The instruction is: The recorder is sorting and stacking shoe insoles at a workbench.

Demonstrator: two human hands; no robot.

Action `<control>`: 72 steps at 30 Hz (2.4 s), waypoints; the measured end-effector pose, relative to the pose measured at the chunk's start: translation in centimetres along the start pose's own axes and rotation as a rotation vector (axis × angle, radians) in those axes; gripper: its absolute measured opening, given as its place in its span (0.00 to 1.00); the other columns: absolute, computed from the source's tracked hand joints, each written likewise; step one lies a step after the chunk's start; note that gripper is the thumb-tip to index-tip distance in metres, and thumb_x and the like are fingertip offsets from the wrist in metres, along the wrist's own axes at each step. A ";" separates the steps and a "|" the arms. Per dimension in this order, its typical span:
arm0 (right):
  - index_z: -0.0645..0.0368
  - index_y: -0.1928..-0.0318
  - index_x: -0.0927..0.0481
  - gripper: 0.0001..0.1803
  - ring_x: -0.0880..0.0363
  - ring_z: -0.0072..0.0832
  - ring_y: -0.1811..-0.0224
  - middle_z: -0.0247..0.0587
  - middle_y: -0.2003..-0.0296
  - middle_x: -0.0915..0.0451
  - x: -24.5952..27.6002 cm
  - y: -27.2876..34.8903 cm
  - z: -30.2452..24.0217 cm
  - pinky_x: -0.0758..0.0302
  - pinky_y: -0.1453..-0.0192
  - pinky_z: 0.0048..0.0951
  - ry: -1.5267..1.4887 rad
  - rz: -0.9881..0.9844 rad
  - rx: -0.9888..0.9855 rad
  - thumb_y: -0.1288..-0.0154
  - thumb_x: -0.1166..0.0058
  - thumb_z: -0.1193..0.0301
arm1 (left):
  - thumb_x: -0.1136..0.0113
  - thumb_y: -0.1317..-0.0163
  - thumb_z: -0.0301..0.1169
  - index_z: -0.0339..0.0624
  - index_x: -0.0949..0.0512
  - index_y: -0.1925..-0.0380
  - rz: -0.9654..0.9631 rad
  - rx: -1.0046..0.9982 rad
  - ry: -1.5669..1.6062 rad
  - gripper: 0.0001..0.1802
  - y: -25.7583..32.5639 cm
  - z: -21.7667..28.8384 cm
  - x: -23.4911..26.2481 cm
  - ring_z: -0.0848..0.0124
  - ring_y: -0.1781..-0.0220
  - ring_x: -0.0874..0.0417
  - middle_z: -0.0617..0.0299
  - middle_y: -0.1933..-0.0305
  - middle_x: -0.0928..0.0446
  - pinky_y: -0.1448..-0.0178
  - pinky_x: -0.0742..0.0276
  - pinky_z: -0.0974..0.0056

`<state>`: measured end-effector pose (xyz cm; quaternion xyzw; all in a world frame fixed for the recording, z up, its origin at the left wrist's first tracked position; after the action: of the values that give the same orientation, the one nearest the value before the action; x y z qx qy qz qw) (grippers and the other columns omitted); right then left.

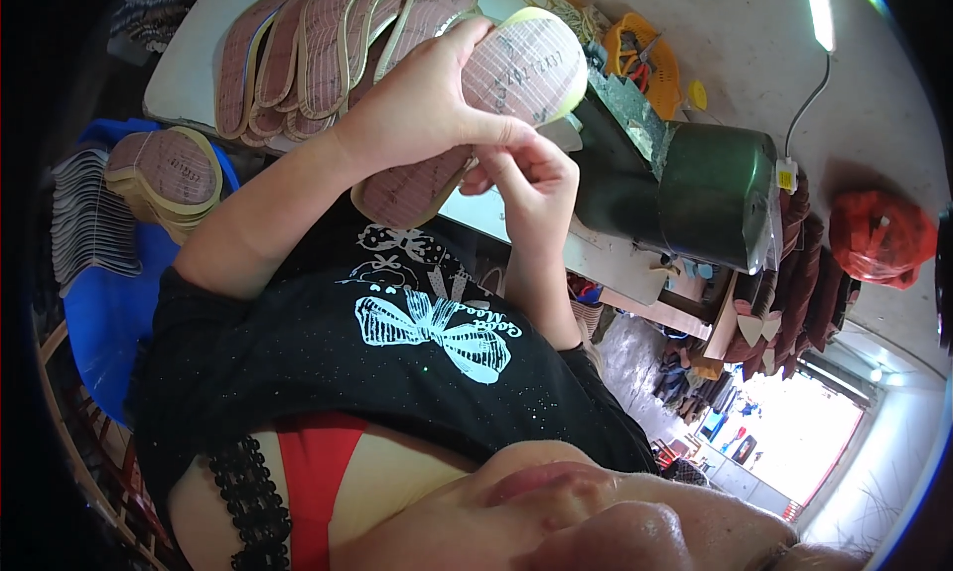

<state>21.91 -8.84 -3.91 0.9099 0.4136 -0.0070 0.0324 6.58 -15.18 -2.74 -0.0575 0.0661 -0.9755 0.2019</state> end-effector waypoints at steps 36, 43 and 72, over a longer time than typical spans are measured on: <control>0.67 0.59 0.23 0.16 0.18 0.27 0.75 0.44 0.69 0.18 3.1 -1.3 1.2 0.22 0.72 0.22 -0.447 0.069 -0.087 0.35 0.48 0.64 | 0.37 0.44 0.36 0.33 0.20 0.62 0.157 0.239 0.363 0.16 -12.2 -5.6 -2.7 0.72 0.67 0.17 0.58 0.66 0.18 0.61 0.23 0.69; 0.66 0.60 0.23 0.15 0.18 0.27 0.75 0.45 0.69 0.18 3.2 -1.5 1.7 0.21 0.71 0.23 -0.562 0.167 -0.020 0.35 0.48 0.65 | 0.38 0.42 0.38 0.34 0.22 0.63 0.011 0.267 0.307 0.16 -14.5 -5.0 -4.2 0.74 0.70 0.20 0.60 0.69 0.20 0.64 0.24 0.70; 0.69 0.59 0.24 0.18 0.16 0.30 0.68 0.52 0.67 0.18 2.8 -7.9 1.1 0.20 0.65 0.24 -0.680 0.250 -0.065 0.32 0.51 0.63 | 0.35 0.49 0.51 0.48 0.23 0.60 -1.033 -0.320 -0.876 0.23 -23.4 -1.0 -0.5 0.60 0.36 0.38 0.55 0.44 0.33 0.33 0.42 0.58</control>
<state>17.83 -1.57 -5.51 0.8975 0.2648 -0.2921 0.1977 -2.17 6.44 -0.16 -0.4990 0.0858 -0.8118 -0.2908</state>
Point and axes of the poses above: each hand's wrist, its own y-axis away from the middle knuckle, its own x-axis out of the back of the hand, z = x × y, the point moved 1 cm from there along -y, towards the middle knuckle
